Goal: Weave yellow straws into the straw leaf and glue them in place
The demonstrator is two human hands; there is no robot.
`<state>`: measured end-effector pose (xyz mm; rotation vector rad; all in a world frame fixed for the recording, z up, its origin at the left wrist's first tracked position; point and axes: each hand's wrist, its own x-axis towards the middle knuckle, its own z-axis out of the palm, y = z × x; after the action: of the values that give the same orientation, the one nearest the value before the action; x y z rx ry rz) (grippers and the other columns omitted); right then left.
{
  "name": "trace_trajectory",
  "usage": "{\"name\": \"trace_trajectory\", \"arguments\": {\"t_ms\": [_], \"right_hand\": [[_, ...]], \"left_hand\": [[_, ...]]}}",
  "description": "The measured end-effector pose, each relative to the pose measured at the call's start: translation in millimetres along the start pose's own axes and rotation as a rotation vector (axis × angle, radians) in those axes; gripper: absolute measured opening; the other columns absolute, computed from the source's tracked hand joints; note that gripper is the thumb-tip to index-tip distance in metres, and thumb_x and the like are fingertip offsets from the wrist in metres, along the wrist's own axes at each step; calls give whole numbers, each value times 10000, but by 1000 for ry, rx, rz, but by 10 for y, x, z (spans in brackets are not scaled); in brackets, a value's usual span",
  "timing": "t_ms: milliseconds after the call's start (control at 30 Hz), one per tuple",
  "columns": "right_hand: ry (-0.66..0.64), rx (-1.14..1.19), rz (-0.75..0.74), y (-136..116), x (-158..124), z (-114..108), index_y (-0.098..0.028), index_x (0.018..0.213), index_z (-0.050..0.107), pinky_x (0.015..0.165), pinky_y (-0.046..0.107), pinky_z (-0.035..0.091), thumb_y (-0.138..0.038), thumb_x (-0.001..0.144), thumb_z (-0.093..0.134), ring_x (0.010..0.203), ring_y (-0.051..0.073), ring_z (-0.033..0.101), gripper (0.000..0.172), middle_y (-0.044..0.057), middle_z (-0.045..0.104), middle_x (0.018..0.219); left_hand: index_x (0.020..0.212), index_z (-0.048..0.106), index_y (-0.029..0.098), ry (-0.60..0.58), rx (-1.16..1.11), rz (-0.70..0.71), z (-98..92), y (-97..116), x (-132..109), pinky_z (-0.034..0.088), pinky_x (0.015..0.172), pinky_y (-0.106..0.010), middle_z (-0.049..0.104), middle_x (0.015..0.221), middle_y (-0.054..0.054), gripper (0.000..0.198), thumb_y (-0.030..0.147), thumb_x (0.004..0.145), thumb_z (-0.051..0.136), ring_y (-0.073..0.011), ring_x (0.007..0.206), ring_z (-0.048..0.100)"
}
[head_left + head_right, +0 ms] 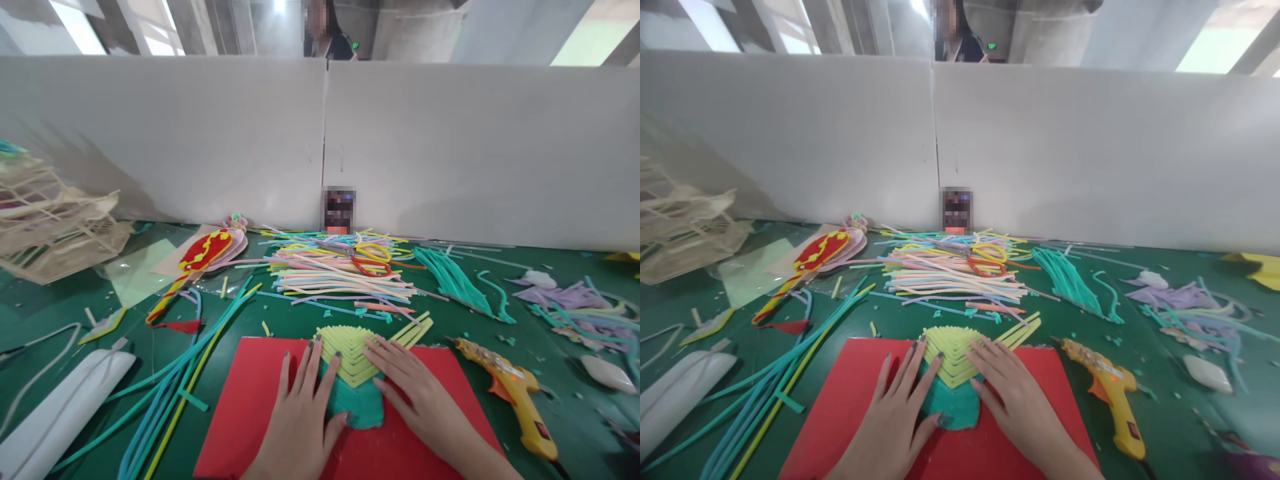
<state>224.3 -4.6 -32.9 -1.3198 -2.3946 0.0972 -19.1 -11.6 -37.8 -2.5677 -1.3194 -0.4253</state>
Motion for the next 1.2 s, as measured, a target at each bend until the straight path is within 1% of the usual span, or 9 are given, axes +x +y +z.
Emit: {"name": "trace_trajectory", "arguments": {"t_ms": [167,367,500,567,667,800,967,1100,1200], "right_hand": [[-18,-32,-8,10,7,21,-280,1401,460,1053,429,441,-297,950,465,1333,217,433,451,0,467,1433],[-30,49,26,30,25,36,-315,1363,503,1082,410,420,-280,949,469,1337,202,429,417,-6,485,1423],[-16,84,38,39,31,41,-336,1375,483,1095,397,404,-273,950,470,1337,190,429,430,-13,499,1415],[-2,87,43,37,30,41,-328,1388,466,1092,391,409,-267,953,462,1332,183,437,440,-9,504,1412],[20,81,41,32,31,44,-305,1378,486,1083,385,422,-264,954,457,1322,180,452,428,4,518,1401],[30,57,23,36,40,51,-288,1344,532,1072,385,433,-257,954,453,1304,181,476,399,11,541,1380],[38,72,23,28,62,27,-306,1342,531,1070,381,436,-255,950,459,1288,180,492,401,11,557,1364],[42,41,14,4,63,13,-296,1329,548,1048,395,460,-243,956,436,1275,189,509,393,17,574,1346],[90,23,-1,-1,73,27,-284,1258,615,1029,406,480,-239,948,449,1234,200,552,354,29,629,1284]], "left_hand": [[1518,175,256,25,46,4,20,3,-13,399,966,-473,384,1476,-216,677,476,935,438,-339,1319,415],[1515,156,304,-1,-9,-15,48,-8,-25,413,961,-484,384,1486,-186,693,477,924,473,-342,1323,407],[1507,180,333,-20,-61,-54,55,9,-30,404,980,-500,322,1530,-152,667,457,926,484,-350,1354,364],[1501,197,347,-34,-85,-56,59,15,-32,410,976,-510,303,1539,-149,660,458,922,494,-358,1356,361],[1494,211,363,-61,-115,-51,71,16,-37,432,952,-514,312,1532,-161,678,469,904,527,-372,1347,375],[1498,195,362,-76,-134,-52,79,16,-41,421,971,-524,297,1536,-171,696,441,901,544,-369,1362,357],[1500,187,356,-64,-134,-46,74,20,-39,404,996,-518,269,1553,-150,686,449,910,523,-344,1371,353],[1509,175,320,-26,-115,-21,70,8,-36,410,987,-504,322,1532,-147,693,445,915,509,-332,1360,371],[1511,189,288,22,-105,10,80,-10,-33,389,1003,-483,348,1520,-140,682,458,922,487,-320,1357,373]]}}
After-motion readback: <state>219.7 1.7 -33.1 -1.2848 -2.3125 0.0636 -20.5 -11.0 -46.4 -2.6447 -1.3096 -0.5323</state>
